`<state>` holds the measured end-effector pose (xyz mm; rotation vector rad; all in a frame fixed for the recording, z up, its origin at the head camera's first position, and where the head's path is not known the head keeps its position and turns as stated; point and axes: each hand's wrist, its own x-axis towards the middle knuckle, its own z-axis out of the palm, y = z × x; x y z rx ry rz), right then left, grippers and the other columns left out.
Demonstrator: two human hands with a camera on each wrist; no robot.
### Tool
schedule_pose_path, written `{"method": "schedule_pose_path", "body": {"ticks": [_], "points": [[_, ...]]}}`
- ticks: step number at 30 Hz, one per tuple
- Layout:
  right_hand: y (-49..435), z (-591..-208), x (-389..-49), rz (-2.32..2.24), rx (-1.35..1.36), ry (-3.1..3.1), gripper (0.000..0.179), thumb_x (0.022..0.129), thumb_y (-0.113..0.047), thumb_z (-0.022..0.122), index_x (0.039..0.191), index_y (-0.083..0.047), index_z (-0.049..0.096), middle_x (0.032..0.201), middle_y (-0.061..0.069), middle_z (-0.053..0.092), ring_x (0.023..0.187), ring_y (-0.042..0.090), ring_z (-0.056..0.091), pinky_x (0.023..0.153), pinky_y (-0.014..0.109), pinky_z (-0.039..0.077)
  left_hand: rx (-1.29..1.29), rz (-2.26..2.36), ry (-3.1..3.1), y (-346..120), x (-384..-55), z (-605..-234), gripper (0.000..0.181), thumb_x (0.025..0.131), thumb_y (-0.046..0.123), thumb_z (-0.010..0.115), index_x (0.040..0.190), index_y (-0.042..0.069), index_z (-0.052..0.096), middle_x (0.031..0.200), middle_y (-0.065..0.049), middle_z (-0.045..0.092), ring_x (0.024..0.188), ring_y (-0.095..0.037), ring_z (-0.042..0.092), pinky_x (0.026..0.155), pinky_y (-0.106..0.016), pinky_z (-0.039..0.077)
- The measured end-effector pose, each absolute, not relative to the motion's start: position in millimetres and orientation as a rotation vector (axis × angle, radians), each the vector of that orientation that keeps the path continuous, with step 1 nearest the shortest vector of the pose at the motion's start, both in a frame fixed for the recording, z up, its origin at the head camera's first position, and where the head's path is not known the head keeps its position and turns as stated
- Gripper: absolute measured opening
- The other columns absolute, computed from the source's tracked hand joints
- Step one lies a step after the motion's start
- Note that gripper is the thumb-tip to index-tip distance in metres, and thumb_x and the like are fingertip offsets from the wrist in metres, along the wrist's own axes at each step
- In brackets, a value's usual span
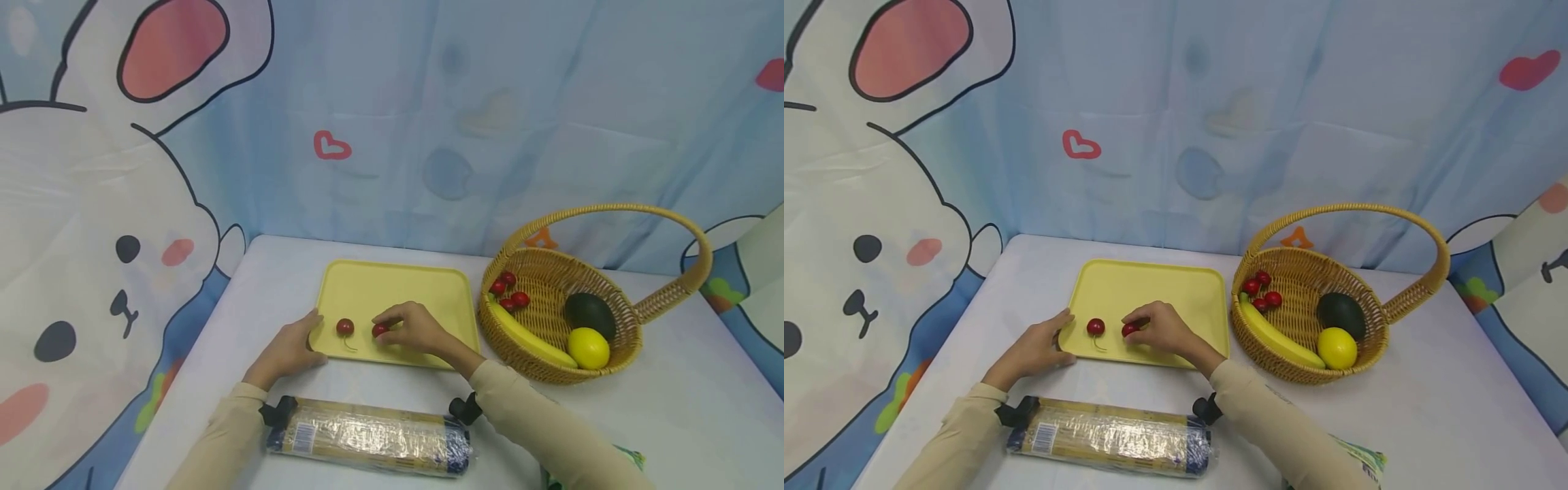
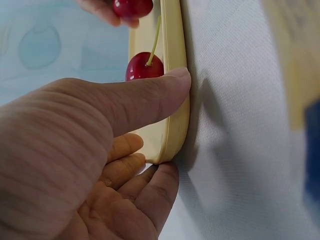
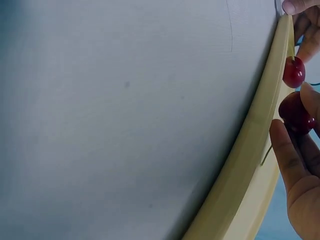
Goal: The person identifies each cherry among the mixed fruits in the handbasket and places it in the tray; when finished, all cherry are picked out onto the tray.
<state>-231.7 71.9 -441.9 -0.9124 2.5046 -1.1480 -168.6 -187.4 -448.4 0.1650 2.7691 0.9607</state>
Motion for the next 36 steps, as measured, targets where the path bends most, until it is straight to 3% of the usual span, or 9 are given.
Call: {"method": "schedule_pose_path", "body": {"ticks": [20,28,36], "points": [[54,-443,-230,-1.032,-0.907,2.641,0.035,0.082,-0.019,0.081,0.113,-0.003,0.074,0.109,0.009,0.076,0.101,0.024,0.070,0.086,0.037,0.059,0.155,0.972,2.771,-186,-168,-448,0.081,0.078,0.009,0.081,0.147,-0.004,0.041,0.159,-0.021,0.030,0.144,-0.039,0.035,0.119,-0.050,0.031],[89,-419,-220,-1.187,-0.935,2.618,0.030,0.087,-0.015,0.076,0.113,0.000,0.073,0.113,0.013,0.073,0.103,0.029,0.069,0.081,0.031,0.062,0.175,0.952,2.779,-187,-169,-450,0.082,0.078,0.011,0.081,0.148,-0.004,0.040,0.159,-0.021,0.029,0.144,-0.040,0.035,0.119,-0.050,0.031],[159,-381,-215,-1.228,-0.860,2.618,0.026,0.090,-0.014,0.073,0.113,-0.003,0.074,0.112,0.018,0.072,0.098,0.023,0.071,0.080,0.029,0.061,0.186,0.948,2.768,-187,-167,-447,0.083,0.079,0.010,0.081,0.149,-0.005,0.038,0.159,-0.023,0.028,0.145,-0.040,0.033,0.120,-0.050,0.030]]}}
